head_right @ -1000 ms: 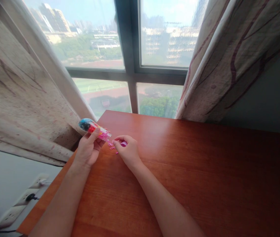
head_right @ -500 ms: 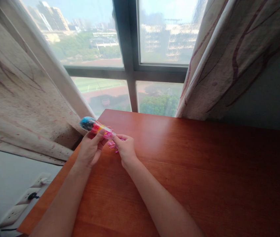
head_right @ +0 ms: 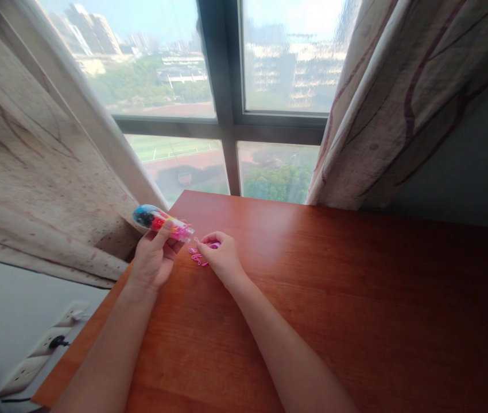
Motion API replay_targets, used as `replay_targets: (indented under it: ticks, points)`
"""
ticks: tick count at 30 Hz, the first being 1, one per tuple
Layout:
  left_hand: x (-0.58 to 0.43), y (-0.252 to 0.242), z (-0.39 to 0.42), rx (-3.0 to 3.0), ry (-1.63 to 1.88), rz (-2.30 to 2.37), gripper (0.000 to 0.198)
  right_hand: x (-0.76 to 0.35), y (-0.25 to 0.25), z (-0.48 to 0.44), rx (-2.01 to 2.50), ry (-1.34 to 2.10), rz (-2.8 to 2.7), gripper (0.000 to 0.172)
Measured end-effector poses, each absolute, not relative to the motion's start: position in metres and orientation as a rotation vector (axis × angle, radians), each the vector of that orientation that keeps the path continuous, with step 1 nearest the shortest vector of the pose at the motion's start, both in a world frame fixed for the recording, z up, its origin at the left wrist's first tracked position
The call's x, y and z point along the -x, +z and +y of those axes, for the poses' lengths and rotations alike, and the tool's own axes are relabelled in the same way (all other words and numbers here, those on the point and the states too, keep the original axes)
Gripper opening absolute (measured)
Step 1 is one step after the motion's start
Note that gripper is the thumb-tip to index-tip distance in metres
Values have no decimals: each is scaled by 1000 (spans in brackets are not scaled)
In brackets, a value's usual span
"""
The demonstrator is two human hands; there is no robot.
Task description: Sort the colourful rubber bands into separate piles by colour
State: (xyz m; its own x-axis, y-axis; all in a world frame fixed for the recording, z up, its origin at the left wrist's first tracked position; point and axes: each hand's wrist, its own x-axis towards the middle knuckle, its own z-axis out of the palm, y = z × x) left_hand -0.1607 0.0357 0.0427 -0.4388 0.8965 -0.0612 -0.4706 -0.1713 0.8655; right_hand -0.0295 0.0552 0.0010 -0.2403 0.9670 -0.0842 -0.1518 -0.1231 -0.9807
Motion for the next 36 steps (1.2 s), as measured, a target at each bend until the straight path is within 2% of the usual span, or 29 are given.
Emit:
replay_targets:
  ticks: [6, 12, 17, 29, 32, 36]
  points:
    - [157, 41, 36, -593, 1747, 1068, 43, 35, 7, 49, 920, 1587, -1198, 33]
    - [155, 38, 36, -619, 1705, 1076, 44, 35, 11, 45, 785, 1684, -1161, 30]
    - [156, 39, 36, -623, 1701, 1073, 45, 32, 7, 46, 792, 1722, -1061, 37]
    - [160, 37, 35, -600, 1697, 1096, 44, 29, 5, 47, 869, 1626, -1116, 41]
    - [159, 37, 35, -607, 1702, 1099, 44, 30, 11, 44, 824, 1690, -1101, 47]
    - [157, 37, 35, -630, 1685, 1100, 44, 34, 13, 41, 760, 1811, -1016, 45]
